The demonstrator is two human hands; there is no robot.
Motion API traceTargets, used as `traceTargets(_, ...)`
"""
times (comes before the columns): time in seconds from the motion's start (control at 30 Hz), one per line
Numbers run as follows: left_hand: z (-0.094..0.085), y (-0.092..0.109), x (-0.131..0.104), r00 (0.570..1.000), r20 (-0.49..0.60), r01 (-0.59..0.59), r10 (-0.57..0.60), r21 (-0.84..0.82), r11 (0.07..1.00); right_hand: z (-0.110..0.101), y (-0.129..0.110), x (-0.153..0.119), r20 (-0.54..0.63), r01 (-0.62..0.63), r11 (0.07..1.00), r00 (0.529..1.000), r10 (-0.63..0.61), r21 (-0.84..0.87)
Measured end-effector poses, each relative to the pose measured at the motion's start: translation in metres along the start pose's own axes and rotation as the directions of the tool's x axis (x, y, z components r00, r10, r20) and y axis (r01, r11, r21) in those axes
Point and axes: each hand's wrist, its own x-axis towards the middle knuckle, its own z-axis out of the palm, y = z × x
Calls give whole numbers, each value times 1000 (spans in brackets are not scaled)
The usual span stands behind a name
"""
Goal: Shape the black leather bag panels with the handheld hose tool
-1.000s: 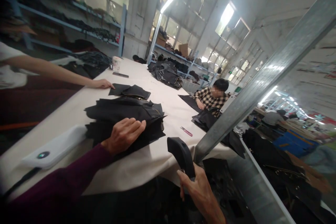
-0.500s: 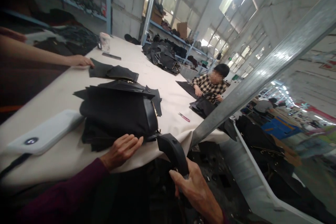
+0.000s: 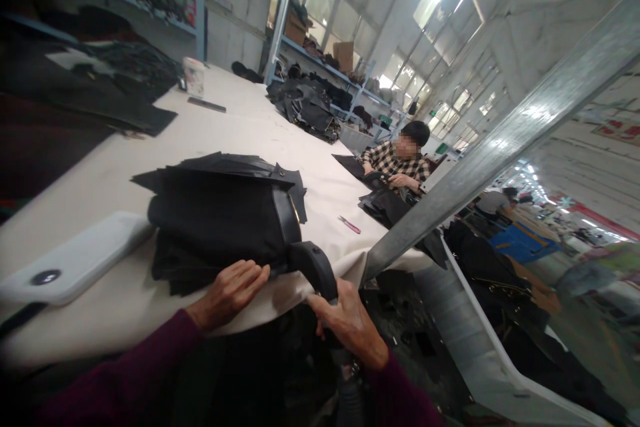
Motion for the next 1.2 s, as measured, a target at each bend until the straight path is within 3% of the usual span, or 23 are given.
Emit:
traceTargets(0.13, 1, 0, 0, 1000, 8, 6, -6, -13, 1000, -11, 0, -12, -68, -24, 999, 997, 21, -40)
traceTargets(0.3, 1, 1, 0, 1000, 20, 18, -17, -22, 1000, -11, -5, -30, 9, -46, 999, 999, 46, -12)
traceTargets(0.5, 0, 2, -2, 999, 40, 7, -6, -37, 999, 2, 0, -9, 103, 13, 999, 995, -16, 32)
traceTargets(0.7, 0, 0, 0, 1000, 14, 4, -4, -22, 1000, -3, 3, 11, -42, -4, 999, 999, 5, 35)
traceTargets(0.87, -6, 10, -7, 999, 10, 33, -33, -39, 999, -12, 6, -7, -69, 2, 1000, 998, -1, 24)
traceTargets(0.93, -15, 22, -9, 992, 96, 84, -78, -58, 995, -14, 6, -16, -71, 10, 1000, 997, -8, 18)
traceTargets(1.0, -29, 33, -4, 947, 282, 187, -157, -83, 979, -15, 4, -22, -62, 18, 999, 998, -16, 34)
traceTargets(1.1, -52, 32, 21, 810, 541, 350, -226, -136, 927, -13, 1, -25, -42, 27, 997, 999, -24, 72)
traceTargets(1.13, -58, 25, 32, 785, 567, 389, -250, -137, 911, -12, 0, -24, -42, 32, 997, 999, -29, 77)
traceTargets(1.2, -63, 1, 55, 778, 513, 449, -362, -51, 892, -9, 0, -23, -38, 44, 995, 998, -41, 87)
